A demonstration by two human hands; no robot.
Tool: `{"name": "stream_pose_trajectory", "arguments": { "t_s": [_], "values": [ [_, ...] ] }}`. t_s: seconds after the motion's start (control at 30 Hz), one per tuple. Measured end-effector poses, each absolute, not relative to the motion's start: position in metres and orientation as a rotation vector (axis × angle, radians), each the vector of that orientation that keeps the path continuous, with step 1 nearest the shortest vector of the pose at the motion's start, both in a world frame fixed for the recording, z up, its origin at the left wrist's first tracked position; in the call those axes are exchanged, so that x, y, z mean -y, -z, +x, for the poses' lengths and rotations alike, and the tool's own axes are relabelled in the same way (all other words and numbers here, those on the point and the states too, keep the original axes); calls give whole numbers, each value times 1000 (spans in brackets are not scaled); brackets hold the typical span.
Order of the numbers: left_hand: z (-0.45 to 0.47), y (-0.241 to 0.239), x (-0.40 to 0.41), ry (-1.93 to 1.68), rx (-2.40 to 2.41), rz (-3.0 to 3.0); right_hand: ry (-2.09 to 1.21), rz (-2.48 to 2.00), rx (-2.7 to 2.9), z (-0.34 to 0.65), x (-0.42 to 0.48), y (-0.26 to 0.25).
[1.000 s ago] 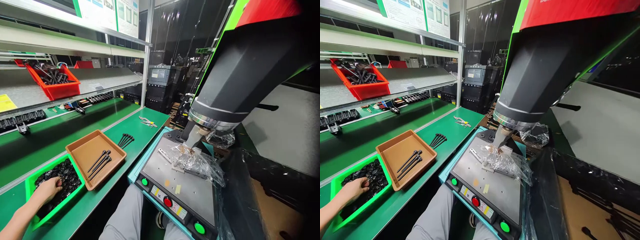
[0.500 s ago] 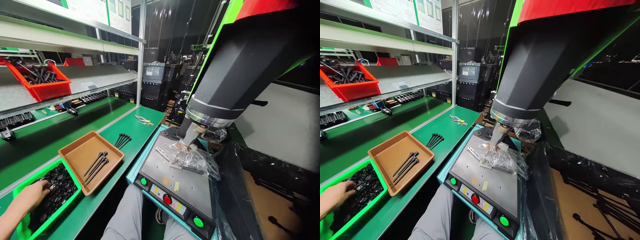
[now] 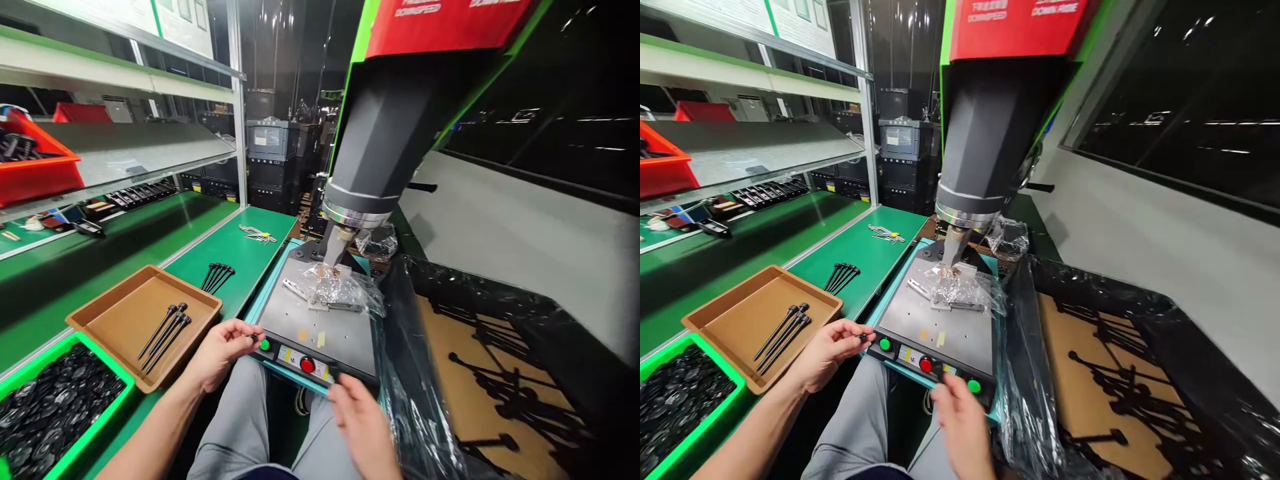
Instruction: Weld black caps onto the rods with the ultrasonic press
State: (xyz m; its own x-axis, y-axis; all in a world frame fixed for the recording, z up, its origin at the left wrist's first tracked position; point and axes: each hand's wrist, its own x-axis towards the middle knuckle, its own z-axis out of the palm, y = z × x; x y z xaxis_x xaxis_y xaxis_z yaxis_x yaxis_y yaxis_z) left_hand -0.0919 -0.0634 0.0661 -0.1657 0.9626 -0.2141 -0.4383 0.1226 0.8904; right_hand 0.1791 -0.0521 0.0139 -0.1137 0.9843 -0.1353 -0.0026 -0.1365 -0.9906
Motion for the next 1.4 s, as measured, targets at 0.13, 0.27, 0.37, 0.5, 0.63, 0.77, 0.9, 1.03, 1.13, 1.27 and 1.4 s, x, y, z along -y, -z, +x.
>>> {"name": "stream_pose_trajectory", "arguments": {
  "t_s": [0.13,0.27,0.37,0.5,0.63,0.77,0.9,1.03,1.13,1.27,1.4],
  "values": [
    [-57,-57,52,-1427,-951,605,-1646,-1040,1347,123,48,-17],
    [-46,-49,52,-1477,-952,668,-1728,-937,1338,106,48,-18],
    [-43,-43,52,-1466,-1021,818,-1754,-934,1278,108,48,-16],
    [-41,-37,51,-1440,-1058,951,-1793,-924,1222,110,47,-13],
    [-40,-36,50,-1362,-1004,893,-1859,-869,1144,112,47,-13],
    [-39,-37,47,-1341,-966,785,-1811,-881,1177,113,47,-12],
    [-37,-38,43,-1360,-871,644,-1726,-922,1206,111,45,-12],
    [-35,-38,40,-1344,-785,584,-1884,-859,1130,113,43,-19],
    [-34,-40,39,-1317,-776,569,-2043,-768,997,116,41,-24],
    [-35,-42,38,-1260,-799,572,-2079,-759,929,117,42,-22],
    [-36,-40,38,-1276,-894,583,-1869,-861,1082,114,43,-10]
  ]
}}
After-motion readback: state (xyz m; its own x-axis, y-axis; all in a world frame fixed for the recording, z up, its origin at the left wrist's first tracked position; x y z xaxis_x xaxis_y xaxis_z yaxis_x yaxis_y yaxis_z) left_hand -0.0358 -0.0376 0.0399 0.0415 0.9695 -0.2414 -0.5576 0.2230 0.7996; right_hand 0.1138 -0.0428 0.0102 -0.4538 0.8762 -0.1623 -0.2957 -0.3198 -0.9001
